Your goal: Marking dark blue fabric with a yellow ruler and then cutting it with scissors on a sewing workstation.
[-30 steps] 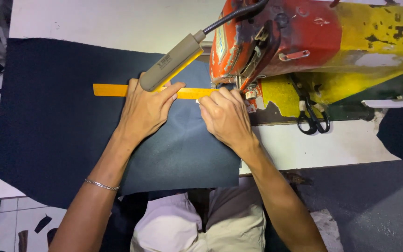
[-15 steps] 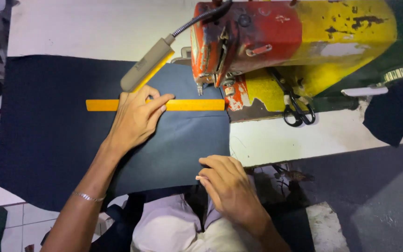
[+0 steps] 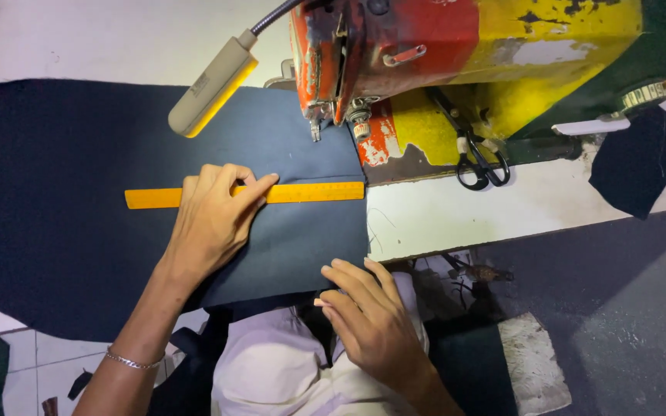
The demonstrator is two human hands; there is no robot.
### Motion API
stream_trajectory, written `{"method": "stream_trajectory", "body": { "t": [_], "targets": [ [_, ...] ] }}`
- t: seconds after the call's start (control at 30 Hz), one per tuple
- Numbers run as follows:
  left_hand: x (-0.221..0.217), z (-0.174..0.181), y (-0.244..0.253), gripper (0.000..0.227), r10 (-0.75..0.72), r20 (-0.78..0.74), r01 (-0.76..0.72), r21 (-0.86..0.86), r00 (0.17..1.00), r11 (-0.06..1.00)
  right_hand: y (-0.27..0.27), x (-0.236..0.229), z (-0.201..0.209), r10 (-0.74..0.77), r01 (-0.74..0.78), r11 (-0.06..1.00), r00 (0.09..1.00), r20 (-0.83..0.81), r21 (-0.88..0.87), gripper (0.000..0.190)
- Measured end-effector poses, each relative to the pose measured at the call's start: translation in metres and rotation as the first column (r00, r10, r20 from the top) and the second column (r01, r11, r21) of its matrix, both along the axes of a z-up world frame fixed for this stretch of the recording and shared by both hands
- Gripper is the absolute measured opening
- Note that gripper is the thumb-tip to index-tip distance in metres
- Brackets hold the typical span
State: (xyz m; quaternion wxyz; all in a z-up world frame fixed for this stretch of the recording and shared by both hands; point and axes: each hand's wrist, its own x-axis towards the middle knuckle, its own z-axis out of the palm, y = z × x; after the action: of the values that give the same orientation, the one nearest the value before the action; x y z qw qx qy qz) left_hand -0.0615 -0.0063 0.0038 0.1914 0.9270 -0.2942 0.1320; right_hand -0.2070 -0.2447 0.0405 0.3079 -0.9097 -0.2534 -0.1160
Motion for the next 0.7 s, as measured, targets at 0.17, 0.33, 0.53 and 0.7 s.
{"method": "stream_trajectory", "body": {
  "t": [0.17,0.33,0.53,0.7],
  "targets": [
    [-0.003,-0.004,0.001,0.029,-0.008,0.08,0.004,0.056,0.997,0.998,-0.004,-0.005,-0.003,-0.009,0.01,1.0,1.0,0.03,-0.028,0.006],
    [-0.004,-0.004,0.003,0.029,-0.009,0.103,0.004,0.047,0.995,0.999,-0.009,-0.006,-0.008,-0.013,0.012,0.999,1.0,-0.028,-0.03,0.011],
    [-0.004,-0.007,0.004,0.029,-0.018,0.1,0.013,0.047,0.995,0.999,-0.006,0.018,-0.009,-0.017,0.018,0.999,1.0,-0.01,0.039,0.007],
    [-0.003,-0.017,0.006,0.028,0.002,0.143,0.0,-0.017,0.99,1.0,0.009,0.09,-0.034,-0.103,0.08,0.991,0.971,0.217,0.11,0.011]
  ]
}}
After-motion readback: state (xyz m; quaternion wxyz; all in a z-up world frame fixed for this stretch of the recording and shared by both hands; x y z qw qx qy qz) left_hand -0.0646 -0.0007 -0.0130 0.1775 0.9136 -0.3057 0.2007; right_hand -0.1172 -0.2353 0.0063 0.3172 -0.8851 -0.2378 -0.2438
